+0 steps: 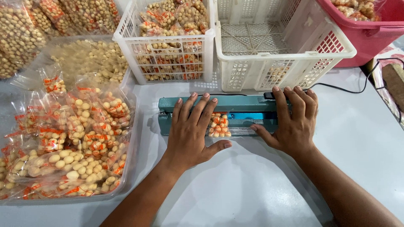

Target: The person repeatedly seals small transparent plastic pouches containing round snacks using a handheld impulse sealer. They place each pouch on the sealer, press the handle to seal, and then place the finished pouch into a nearby container.

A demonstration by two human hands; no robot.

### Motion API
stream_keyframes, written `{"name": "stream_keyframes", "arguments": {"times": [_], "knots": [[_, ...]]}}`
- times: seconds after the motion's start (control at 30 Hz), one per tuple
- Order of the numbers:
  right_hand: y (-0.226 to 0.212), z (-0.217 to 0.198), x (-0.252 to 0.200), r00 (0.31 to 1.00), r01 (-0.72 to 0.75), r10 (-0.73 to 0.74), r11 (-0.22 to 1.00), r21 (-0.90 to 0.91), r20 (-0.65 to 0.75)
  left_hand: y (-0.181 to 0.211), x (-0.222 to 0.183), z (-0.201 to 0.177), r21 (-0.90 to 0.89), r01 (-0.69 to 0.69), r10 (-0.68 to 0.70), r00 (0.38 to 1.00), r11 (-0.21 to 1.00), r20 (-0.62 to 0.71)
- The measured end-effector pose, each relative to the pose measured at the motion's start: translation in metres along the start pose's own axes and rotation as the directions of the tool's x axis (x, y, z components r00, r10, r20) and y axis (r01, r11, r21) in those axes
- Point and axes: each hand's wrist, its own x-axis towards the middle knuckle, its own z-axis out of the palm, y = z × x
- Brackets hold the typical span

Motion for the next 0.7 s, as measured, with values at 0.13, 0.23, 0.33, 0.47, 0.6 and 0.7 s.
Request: {"name": "stream_keyframes", "arguments": {"times": [0.13,0.23,0.33,0.47,0.6,0.7], "knots": [[-0.0001,0.0006,0.0,1.0,-0.005,0.005,1.0,0.003,0.002,0.0,0.0006,-0.0008,0.032,-0.006,0.005,1.0,0.999,0.015],[0.0012,0.0,0.0008,1.0,-0.004,0.004,1.0,-0.006,0.004,0.0013,0.0011,-0.0008,0.07,-0.015,0.015,1.0,0.997,-0.004],[0.0023,-0.0007,-0.0003,1.0,-0.001,0.001,1.0,-0.004,0.021,0.001,-0.0019,0.001,0.064,0.0,-0.002,1.0,0.998,0.028],[0.0028,-0.0021,0.0025,1.0,-0.006,0.007,1.0,-0.002,0.026,-0.0004,-0.002,0.0039,0.07,0.001,-0.002,1.0,0.998,0.021],[0.0029,-0.0036,0.0023,0.999,-0.021,0.021,1.0,-0.007,0.041,-0.0001,-0.0037,0.0054,0.074,0.009,-0.011,0.999,0.997,0.036],[0.0039,-0.0063,0.0044,0.998,-0.021,0.021,1.0,0.004,0.059,0.0011,-0.0033,0.0044,0.066,0.013,-0.015,1.0,0.998,0.023]]}}
